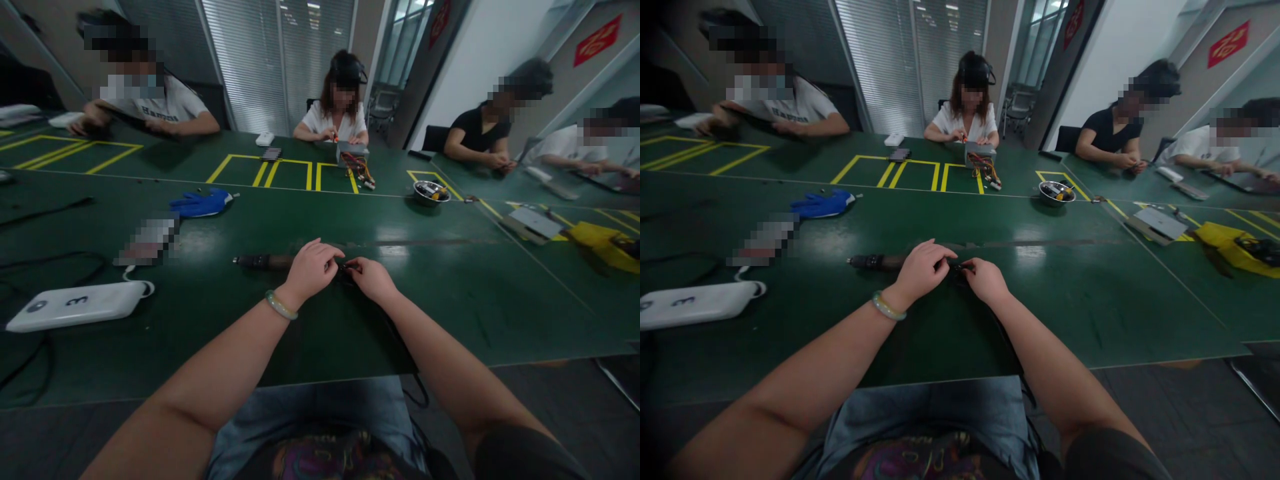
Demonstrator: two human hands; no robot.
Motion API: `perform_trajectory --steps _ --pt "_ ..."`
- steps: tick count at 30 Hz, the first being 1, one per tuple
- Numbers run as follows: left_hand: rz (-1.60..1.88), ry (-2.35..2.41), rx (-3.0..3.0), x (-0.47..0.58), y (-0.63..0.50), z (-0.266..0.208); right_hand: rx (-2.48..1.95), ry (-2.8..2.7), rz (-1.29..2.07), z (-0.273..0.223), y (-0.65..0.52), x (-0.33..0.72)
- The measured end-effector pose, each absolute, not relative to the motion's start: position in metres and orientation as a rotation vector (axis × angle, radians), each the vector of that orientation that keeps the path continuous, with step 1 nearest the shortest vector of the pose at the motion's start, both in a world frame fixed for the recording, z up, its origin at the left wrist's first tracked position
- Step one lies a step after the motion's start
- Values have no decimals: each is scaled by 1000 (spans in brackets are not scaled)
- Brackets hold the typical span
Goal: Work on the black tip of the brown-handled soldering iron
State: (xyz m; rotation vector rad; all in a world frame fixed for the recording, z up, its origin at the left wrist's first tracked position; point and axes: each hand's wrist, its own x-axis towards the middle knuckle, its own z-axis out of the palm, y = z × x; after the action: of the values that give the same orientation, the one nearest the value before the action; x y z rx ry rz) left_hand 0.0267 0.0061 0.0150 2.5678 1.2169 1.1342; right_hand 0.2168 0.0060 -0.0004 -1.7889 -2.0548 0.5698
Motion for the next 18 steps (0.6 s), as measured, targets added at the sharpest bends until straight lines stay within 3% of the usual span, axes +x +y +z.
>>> perform_trajectory --steps 9,18 --pt "1117 1042 2617 21 2 19 -1985 -2016 459 4 19 275" --pt "1077 943 2608 22 5 17 -2728 -1240 308 20 -44 518"
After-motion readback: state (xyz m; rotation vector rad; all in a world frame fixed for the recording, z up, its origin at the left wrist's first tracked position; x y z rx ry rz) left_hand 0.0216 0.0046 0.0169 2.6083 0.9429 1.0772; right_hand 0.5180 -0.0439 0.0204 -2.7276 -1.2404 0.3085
